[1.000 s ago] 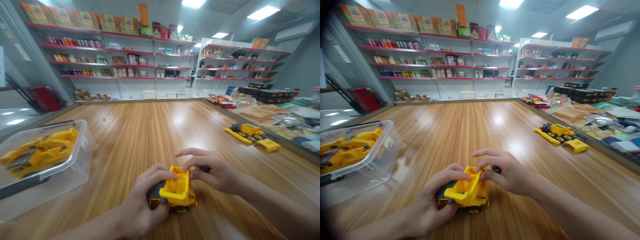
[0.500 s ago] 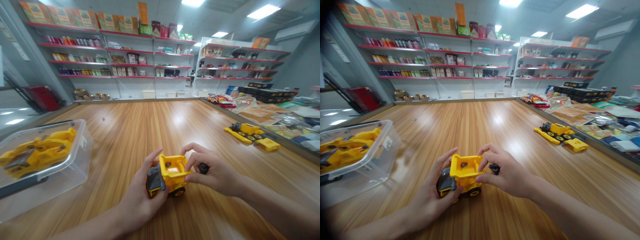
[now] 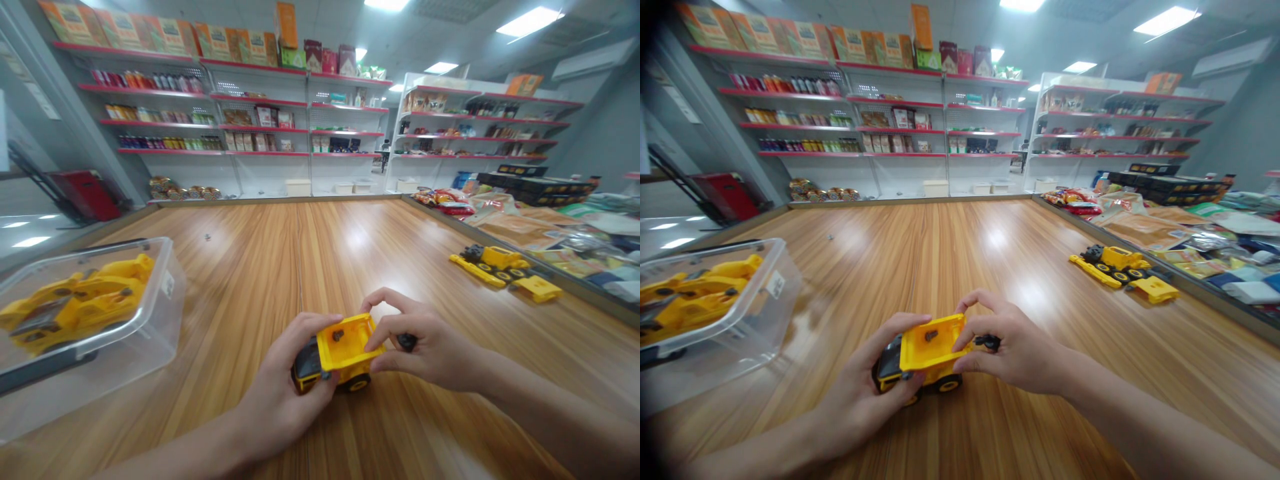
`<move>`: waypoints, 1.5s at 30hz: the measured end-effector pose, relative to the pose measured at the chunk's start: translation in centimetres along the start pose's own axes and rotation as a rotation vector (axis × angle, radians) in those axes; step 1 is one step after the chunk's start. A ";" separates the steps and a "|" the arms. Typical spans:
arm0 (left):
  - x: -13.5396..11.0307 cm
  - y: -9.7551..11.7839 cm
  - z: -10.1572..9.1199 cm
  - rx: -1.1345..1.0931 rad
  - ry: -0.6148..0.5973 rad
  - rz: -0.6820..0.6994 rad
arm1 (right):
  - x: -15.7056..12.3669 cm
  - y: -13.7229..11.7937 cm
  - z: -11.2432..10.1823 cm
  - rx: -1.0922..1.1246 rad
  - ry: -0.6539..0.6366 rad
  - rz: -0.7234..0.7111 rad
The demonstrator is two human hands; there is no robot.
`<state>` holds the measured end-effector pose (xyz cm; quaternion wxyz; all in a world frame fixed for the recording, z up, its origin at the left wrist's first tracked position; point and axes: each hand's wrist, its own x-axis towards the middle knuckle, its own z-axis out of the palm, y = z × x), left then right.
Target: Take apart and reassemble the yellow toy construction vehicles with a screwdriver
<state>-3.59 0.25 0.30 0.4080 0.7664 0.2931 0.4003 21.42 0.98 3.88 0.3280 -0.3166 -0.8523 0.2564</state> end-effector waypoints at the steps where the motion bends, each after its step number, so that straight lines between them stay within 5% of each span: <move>1: 0.0 0.1 0.0 0.010 0.002 0.019 | 0.0 0.0 0.0 -0.003 0.001 -0.004; 24: 0.2 0.1 -0.5 0.083 -0.019 0.029 | 0.4 0.0 -0.6 -0.081 0.058 -0.090; 38: 0.0 -0.2 -0.2 -0.061 0.018 -0.055 | 0.4 -0.8 0.3 -0.030 0.309 0.046; 45: 0.1 -0.2 -0.1 -0.048 0.042 -0.060 | 0.5 -0.3 0.4 0.023 0.244 0.108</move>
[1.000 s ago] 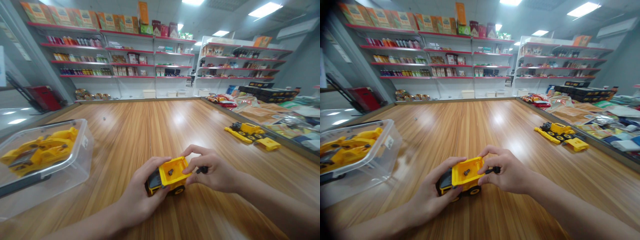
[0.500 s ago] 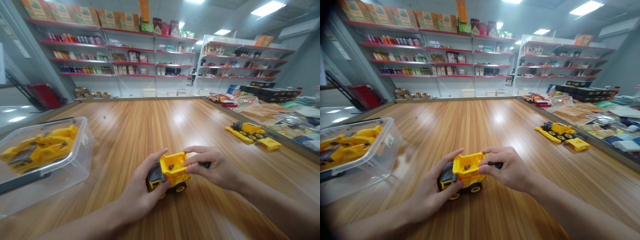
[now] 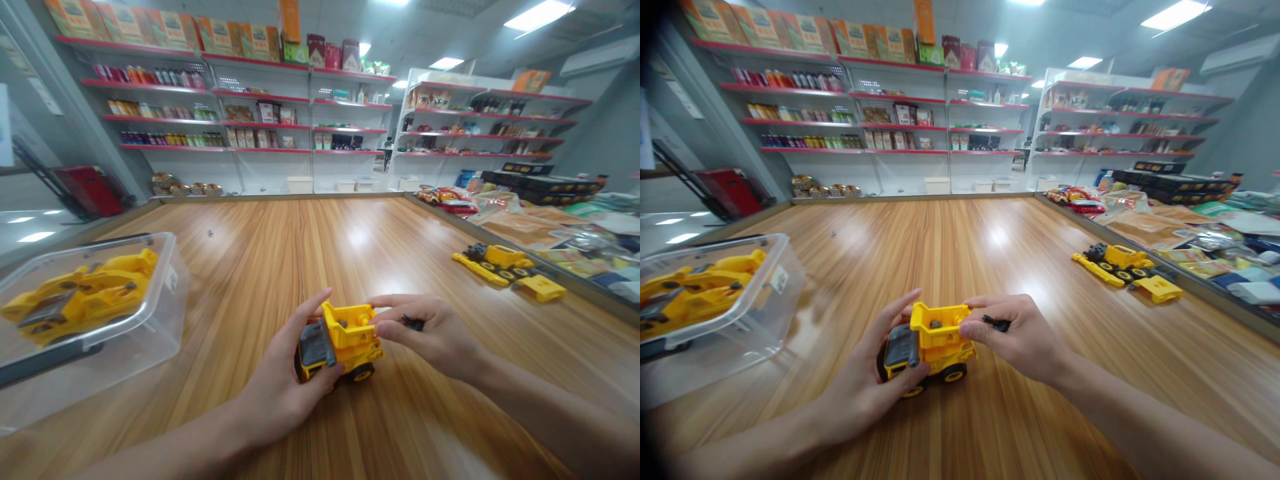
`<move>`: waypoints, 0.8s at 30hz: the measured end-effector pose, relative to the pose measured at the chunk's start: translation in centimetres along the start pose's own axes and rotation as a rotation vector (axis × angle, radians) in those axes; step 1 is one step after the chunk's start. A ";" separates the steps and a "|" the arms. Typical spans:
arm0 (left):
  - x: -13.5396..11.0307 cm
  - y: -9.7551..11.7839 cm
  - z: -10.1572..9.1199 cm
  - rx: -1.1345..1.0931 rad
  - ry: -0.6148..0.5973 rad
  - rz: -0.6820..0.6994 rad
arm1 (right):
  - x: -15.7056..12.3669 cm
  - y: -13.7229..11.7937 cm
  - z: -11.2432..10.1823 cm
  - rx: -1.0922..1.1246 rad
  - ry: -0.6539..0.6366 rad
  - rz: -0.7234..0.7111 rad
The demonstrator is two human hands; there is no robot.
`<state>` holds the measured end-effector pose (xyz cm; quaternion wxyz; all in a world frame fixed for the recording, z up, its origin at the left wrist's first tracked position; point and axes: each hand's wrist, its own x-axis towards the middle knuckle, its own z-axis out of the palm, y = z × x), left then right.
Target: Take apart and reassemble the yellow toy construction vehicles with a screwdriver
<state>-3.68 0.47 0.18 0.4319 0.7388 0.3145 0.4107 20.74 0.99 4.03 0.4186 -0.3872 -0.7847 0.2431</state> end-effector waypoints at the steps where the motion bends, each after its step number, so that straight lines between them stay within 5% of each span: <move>1: 0.0 0.1 0.0 0.008 -0.002 -0.002 | 0.0 0.1 0.0 -0.010 -0.013 -0.013; 24: 0.5 0.0 -1.4 0.160 -0.104 0.138 | -0.3 1.1 -0.1 -0.164 -0.160 -0.180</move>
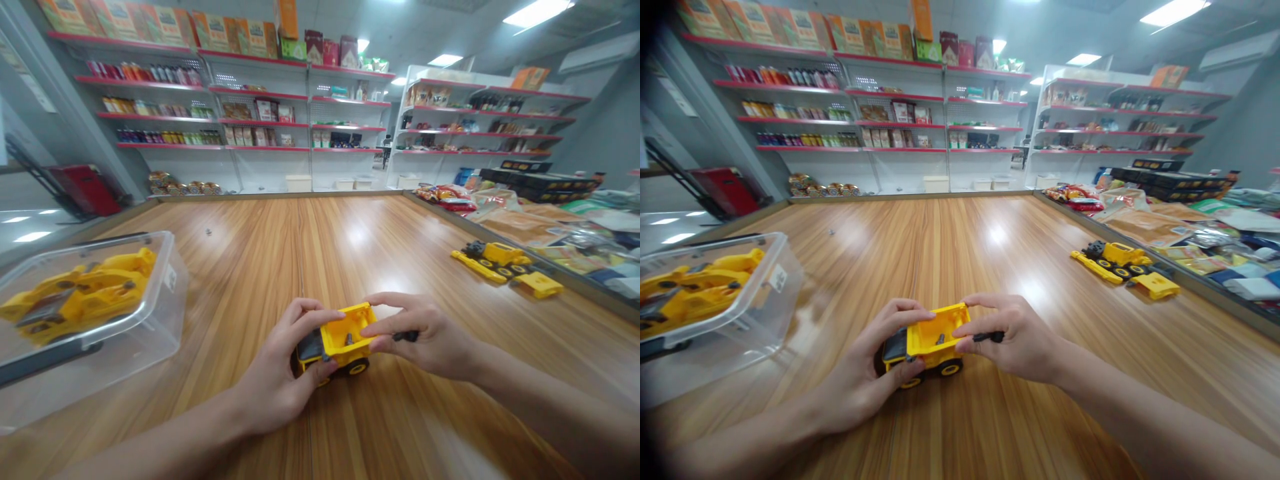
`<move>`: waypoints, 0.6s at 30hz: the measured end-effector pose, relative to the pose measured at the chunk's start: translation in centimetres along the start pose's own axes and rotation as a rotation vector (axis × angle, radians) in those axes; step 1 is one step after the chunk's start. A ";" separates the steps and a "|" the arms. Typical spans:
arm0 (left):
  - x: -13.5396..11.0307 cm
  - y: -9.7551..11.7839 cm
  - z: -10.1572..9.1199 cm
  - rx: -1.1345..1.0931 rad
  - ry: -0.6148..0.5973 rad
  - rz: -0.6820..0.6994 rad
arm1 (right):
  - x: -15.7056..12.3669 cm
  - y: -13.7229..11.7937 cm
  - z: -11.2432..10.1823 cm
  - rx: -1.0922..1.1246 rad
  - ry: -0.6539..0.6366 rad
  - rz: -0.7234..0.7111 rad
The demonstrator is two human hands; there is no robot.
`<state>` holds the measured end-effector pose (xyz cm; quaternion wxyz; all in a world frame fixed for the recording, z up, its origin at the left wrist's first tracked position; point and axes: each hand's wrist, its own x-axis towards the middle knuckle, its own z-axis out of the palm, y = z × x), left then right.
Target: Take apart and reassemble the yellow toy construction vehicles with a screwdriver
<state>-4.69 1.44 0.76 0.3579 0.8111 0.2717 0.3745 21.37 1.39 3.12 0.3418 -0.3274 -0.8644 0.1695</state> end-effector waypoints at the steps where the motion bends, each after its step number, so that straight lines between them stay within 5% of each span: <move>1: 0.0 0.0 0.0 0.002 -0.005 0.010 | 0.1 0.0 -0.2 0.002 -0.020 -0.023; 9: 0.2 0.1 0.0 0.043 -0.039 0.065 | 0.4 0.2 -1.1 0.038 -0.136 -0.155; 14: 0.2 0.3 -0.2 0.064 -0.091 0.075 | 0.4 -0.1 -1.0 0.148 0.016 0.011; 18: 0.3 0.4 -0.2 0.077 -0.103 0.093 | 0.5 -0.4 -0.6 0.301 -0.114 0.084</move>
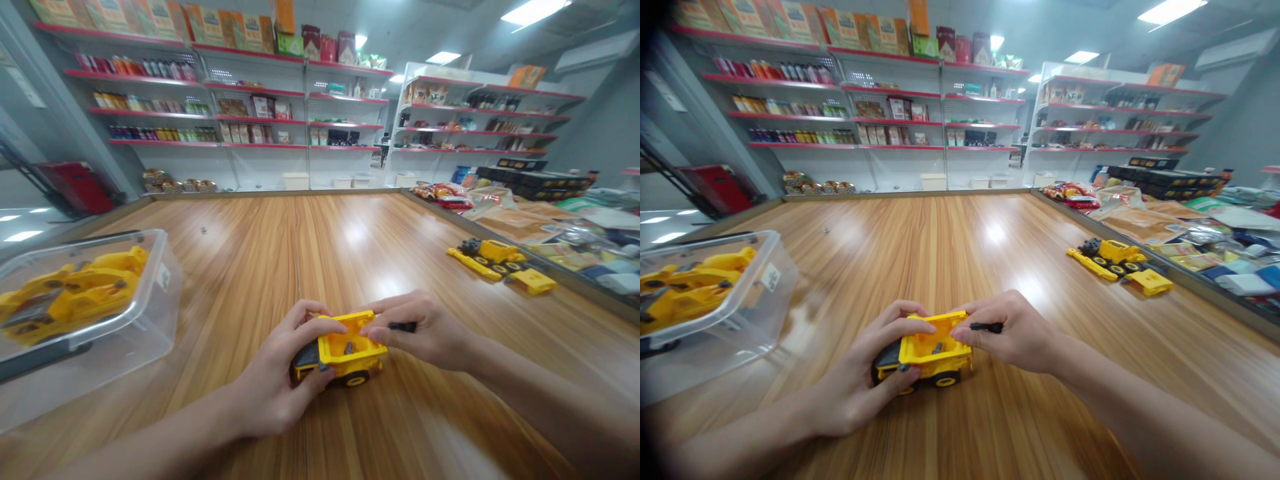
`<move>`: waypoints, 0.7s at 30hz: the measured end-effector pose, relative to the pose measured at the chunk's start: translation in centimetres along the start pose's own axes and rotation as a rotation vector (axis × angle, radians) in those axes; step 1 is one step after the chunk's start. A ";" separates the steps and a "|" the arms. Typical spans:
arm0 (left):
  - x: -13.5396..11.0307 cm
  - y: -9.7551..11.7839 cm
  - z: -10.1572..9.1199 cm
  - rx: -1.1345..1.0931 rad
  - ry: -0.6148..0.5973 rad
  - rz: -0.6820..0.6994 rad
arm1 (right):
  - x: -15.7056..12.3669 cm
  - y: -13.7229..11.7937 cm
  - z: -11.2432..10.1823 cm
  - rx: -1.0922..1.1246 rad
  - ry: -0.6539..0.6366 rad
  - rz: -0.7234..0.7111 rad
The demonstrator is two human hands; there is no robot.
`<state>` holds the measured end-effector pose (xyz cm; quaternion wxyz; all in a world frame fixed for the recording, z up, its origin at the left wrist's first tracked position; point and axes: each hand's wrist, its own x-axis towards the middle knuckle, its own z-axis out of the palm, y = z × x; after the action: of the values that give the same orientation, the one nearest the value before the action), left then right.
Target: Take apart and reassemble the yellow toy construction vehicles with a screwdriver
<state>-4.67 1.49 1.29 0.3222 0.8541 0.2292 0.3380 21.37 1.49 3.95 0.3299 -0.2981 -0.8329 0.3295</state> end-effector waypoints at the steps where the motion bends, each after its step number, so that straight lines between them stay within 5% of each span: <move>1: 0.0 0.0 0.0 0.001 0.001 0.003 | 0.0 0.1 0.1 0.019 -0.012 0.027; 9: 0.2 0.5 -0.4 0.013 -0.037 0.046 | -0.1 0.6 -0.1 -0.068 -0.126 0.189; 12: 0.1 0.6 -0.3 -0.003 -0.039 0.054 | 0.0 -0.1 -0.4 -0.171 -0.101 0.078; 17: -0.1 0.4 0.3 0.023 -0.008 0.090 | -0.4 -1.8 -0.1 -0.371 0.136 -0.196; 21: -0.4 0.1 0.9 0.033 0.088 0.184 | -0.6 -3.4 0.9 -0.499 -0.066 -0.242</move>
<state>-4.27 0.86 0.67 0.2653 0.8610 0.1695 0.3995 20.15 -1.27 5.77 0.2558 -0.2575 -0.9282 0.0821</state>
